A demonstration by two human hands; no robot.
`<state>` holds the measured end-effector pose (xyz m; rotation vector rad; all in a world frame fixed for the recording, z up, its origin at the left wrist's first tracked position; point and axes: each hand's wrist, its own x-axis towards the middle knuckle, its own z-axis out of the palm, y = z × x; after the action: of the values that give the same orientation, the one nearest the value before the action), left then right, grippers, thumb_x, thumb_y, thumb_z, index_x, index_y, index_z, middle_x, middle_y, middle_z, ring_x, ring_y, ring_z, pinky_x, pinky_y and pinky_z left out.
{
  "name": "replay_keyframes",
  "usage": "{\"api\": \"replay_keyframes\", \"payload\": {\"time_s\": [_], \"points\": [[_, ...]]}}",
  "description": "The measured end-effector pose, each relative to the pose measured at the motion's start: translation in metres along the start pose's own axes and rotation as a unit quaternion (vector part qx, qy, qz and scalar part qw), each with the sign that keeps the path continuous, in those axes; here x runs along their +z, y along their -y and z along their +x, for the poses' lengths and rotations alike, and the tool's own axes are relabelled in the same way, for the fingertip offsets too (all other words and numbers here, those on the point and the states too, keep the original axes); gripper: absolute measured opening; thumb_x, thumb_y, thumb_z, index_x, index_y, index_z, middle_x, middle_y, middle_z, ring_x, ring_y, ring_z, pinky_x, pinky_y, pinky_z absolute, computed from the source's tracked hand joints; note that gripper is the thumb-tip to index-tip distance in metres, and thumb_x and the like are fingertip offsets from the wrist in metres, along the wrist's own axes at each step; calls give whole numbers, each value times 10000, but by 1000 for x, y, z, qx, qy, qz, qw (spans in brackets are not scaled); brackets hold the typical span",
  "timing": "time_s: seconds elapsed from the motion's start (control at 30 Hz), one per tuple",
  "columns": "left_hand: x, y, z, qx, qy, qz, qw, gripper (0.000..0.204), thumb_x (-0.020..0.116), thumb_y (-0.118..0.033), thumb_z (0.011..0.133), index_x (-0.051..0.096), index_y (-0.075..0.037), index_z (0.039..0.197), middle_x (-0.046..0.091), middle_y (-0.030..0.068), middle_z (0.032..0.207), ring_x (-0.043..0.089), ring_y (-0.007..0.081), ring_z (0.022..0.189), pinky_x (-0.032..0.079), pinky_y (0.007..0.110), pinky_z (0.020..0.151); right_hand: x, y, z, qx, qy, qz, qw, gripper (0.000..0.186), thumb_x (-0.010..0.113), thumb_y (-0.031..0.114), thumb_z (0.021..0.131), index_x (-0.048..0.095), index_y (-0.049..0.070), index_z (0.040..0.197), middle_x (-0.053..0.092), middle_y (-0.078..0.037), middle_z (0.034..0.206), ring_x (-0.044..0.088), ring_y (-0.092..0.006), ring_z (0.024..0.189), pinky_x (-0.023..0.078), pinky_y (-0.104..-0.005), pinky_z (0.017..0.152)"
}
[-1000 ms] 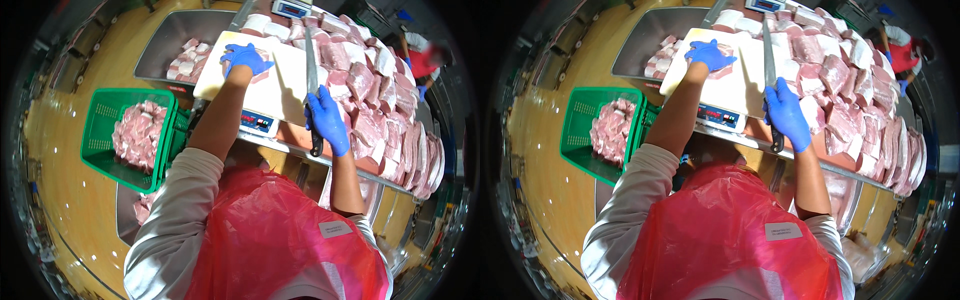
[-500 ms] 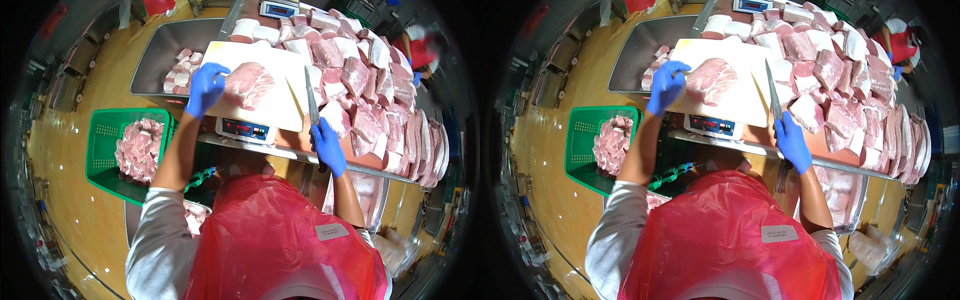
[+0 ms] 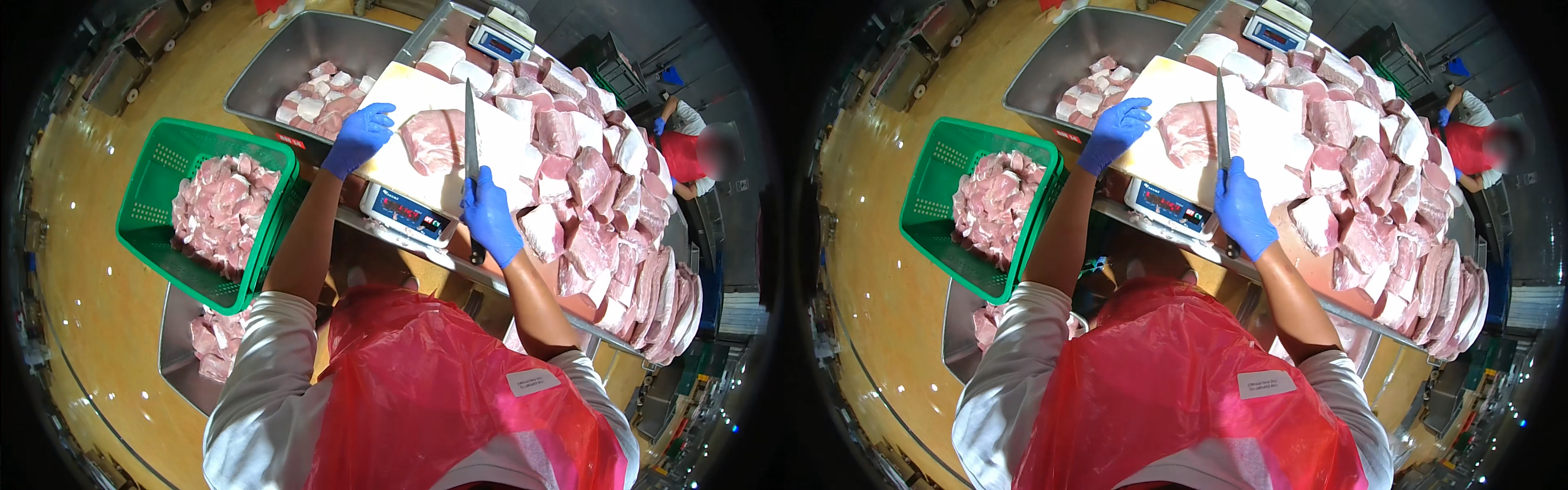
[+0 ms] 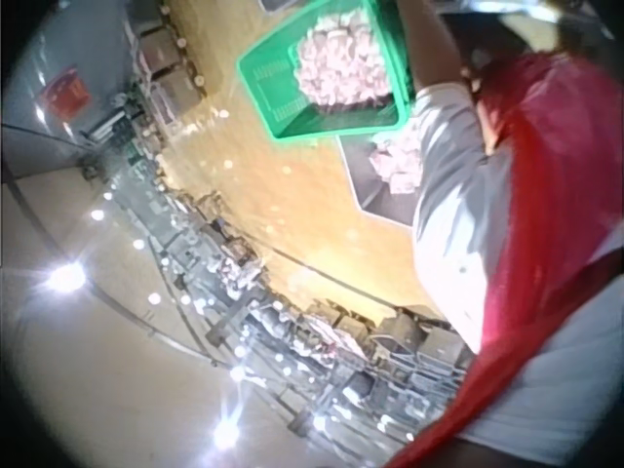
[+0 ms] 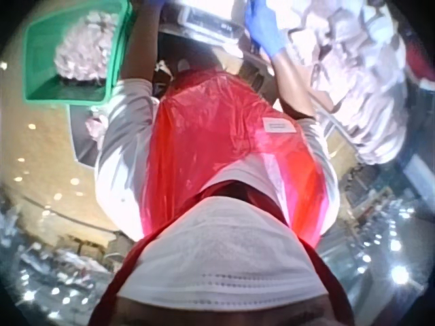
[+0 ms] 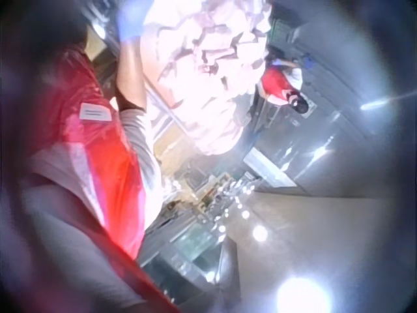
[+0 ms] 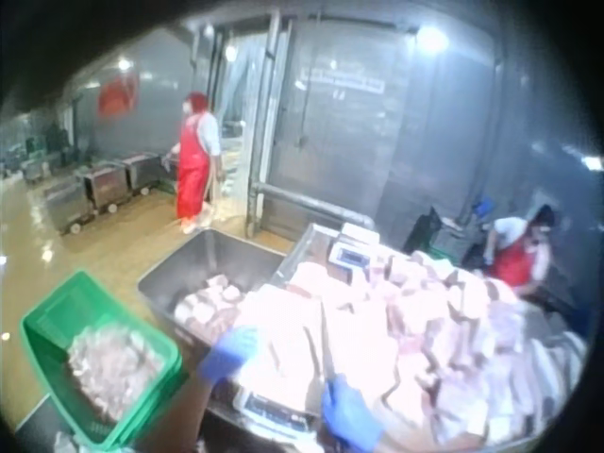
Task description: The person trims fat from pork cuts using a knife on a cutting board placed on a digital scale. Trimmed fat is placed into a green basket, and the trimmed meat is moved to a metal tray. The process is repeated for multiple pieces of pork.
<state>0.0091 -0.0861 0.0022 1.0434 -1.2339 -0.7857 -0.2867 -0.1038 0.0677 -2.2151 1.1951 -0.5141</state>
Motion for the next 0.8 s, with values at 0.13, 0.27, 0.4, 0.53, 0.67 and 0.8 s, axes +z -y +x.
{"api": "replay_keyframes", "payload": {"time_s": [0.13,0.27,0.4,0.53,0.67,0.8], "points": [[24,17,-1,17,12,-30,999,451,664,11,878,574,26,1319,628,92,1256,649,161,1017,546,276,900,17,29,-2,-40,16,-41,998,204,532,104,965,442,-52,1062,618,-332,715,626,-521,686,497,-585,626],[71,-17,-25,-113,-49,36,992,301,731,10,850,639,39,1135,700,76,1008,667,122,902,574,281,802,13,51,-7,-18,36,-47,998,199,530,84,948,434,-47,1063,627,-327,728,641,-506,711,499,-590,655],[84,-4,-67,-27,-170,104,980,194,745,2,822,680,39,1001,702,119,905,670,149,763,560,293,711,17,45,-15,-10,46,-89,995,211,526,86,942,428,-36,1083,635,-317,749,645,-499,726,492,-591,662],[82,-21,-58,7,-180,163,970,198,753,-21,836,689,42,1013,717,116,884,692,156,752,569,280,708,23,50,2,-13,58,-124,991,203,484,115,963,430,-26,1097,650,-307,786,650,-496,751,494,-591,690],[82,-25,-47,8,-150,191,970,71,720,-34,822,718,8,880,706,130,765,691,190,686,556,306,661,28,69,24,-6,62,-156,986,208,454,129,977,435,-16,1125,667,-303,842,661,-489,811,504,-582,736],[78,-16,-49,30,-178,259,949,41,694,-33,785,676,-3,766,643,161,692,631,249,596,512,354,596,28,63,13,-12,107,-200,974,243,460,127,974,444,-21,1166,673,-306,918,666,-481,860,518,-559,757]]}}
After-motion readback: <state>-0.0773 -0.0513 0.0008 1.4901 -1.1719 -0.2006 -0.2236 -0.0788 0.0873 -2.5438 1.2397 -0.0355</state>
